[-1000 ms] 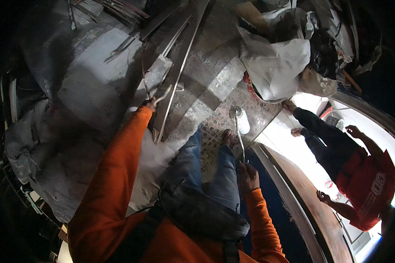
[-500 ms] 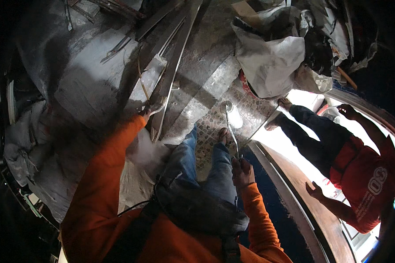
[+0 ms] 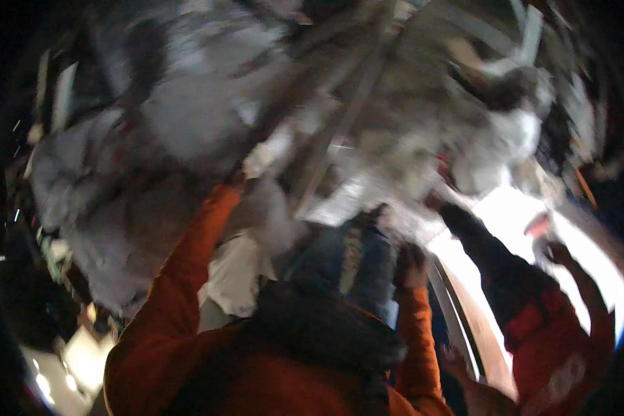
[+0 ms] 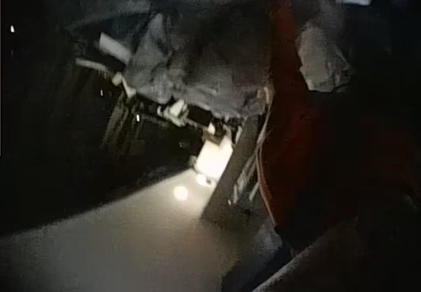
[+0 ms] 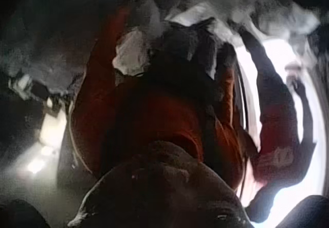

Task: The person picks up a paint bucket and a paint tray, pours white paint into the tray, uses a brush to apply paint to a wall area, and then carries the paint-filled tray into a hallway.

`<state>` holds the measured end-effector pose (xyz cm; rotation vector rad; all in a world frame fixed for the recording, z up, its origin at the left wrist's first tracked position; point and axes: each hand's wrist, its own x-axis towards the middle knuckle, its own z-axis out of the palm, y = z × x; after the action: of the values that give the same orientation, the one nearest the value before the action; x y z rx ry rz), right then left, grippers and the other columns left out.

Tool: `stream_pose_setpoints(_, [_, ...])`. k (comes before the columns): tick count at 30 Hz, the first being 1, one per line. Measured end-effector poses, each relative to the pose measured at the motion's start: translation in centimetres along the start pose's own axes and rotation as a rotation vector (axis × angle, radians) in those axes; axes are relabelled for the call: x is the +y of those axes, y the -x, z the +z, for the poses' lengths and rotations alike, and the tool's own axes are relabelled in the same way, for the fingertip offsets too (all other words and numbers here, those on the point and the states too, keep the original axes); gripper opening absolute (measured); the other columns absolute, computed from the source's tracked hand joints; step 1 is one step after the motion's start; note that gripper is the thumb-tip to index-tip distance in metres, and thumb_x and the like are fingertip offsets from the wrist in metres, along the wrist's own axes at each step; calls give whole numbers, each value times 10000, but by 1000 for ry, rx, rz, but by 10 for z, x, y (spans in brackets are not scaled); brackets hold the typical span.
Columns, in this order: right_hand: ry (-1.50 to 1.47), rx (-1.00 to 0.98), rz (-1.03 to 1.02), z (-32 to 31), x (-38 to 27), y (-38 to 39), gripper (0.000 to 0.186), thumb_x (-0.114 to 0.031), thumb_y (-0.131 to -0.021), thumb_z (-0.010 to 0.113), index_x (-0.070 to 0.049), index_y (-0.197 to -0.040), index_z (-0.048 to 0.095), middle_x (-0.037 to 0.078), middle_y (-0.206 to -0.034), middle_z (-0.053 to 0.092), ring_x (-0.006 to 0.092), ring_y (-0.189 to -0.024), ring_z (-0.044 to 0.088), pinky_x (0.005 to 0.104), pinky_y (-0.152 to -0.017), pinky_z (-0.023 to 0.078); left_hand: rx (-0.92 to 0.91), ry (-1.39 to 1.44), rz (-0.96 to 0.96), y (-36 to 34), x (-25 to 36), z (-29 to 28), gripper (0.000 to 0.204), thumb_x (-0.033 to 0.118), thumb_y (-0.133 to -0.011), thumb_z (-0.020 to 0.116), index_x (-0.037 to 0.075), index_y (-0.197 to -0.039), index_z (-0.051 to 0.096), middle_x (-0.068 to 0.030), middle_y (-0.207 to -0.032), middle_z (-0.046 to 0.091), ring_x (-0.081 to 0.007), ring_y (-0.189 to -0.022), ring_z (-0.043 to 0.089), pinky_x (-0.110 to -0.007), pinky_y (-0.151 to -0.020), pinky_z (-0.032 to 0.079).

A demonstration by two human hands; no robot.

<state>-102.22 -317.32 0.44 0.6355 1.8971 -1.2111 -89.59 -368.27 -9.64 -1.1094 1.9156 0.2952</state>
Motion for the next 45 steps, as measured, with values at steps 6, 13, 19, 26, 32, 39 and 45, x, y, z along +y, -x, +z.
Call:
stream_pose_setpoints(6, [-107, -40, 31, -4, -52, 7, 165, -224, -896, 539, -93, -798, 518, -17, -634, 478, 87, -544, 451, 257, -481, 359, -39, -117, 30, -23, -77, -8, 451, 349, -900, 386, 123, -1280, 470, -171, -1340, 432, -373, -1196, 445, -433, -984, 381])
stream_pose_setpoints(13, [236, 0, -46, -67, -77, -32, 168, -239, -870, 574, -81, -925, 556, 55, -782, 553, 192, -684, 533, 321, -593, 428, -40, -330, 226, -71, -90, -22, 359, 248, -864, 421, 65, -1095, 626, -178, -1165, 583, -344, -1066, 566, -452, -925, 429])
stream_pose_setpoints(19, [1428, -267, -442, -268, -126, -69, 261, -252, -847, 604, -71, -1035, 589, 117, -910, 618, 282, -804, 604, 375, -689, 488, -92, -406, 201, -65, -82, -40, 329, 264, -845, 483, 46, -1022, 654, -180, -1107, 608, -324, -1029, 585, -429, -870, 458])
stream_pose_setpoints(26, [268, -99, -108, 2, -108, -53, 209, -236, -897, 520, -71, -769, 509, -1, -618, 456, 102, -524, 405, 266, -473, 321, 222, -764, 298, -137, -90, 11, 240, 138, -815, 475, 30, -809, 690, -120, -846, 655, -267, -840, 625, -401, -732, 494])
stream_pose_setpoints(32, [123, -31, -56, 27, -143, -48, 203, -245, -915, 499, -86, -801, 557, -64, -574, 431, 30, -476, 376, 213, -430, 281, 60, -908, 316, -134, -26, 26, 193, 134, -824, 484, 66, -944, 619, -123, -948, 611, -280, -905, 593, -410, -764, 486])
stream_pose_setpoints(39, [-48, 4, -28, 22, -170, -76, 202, -247, -900, 515, -85, -780, 522, -49, -591, 443, 35, -434, 354, 207, -383, 259, -102, -807, 261, -118, 18, -37, 302, 147, -832, 511, 115, -1133, 521, -128, -1096, 554, -290, -997, 553, -419, -807, 476])
stream_pose_setpoints(45, [-193, 45, 97, 8, -171, -90, 173, -223, -898, 542, -117, -772, 489, -71, -571, 380, 12, -434, 316, 186, -377, 226, -28, -625, 139, -127, 52, -116, 466, 157, -839, 534, 158, -1295, 438, -132, -1223, 505, -298, -1075, 518, -427, -844, 467])
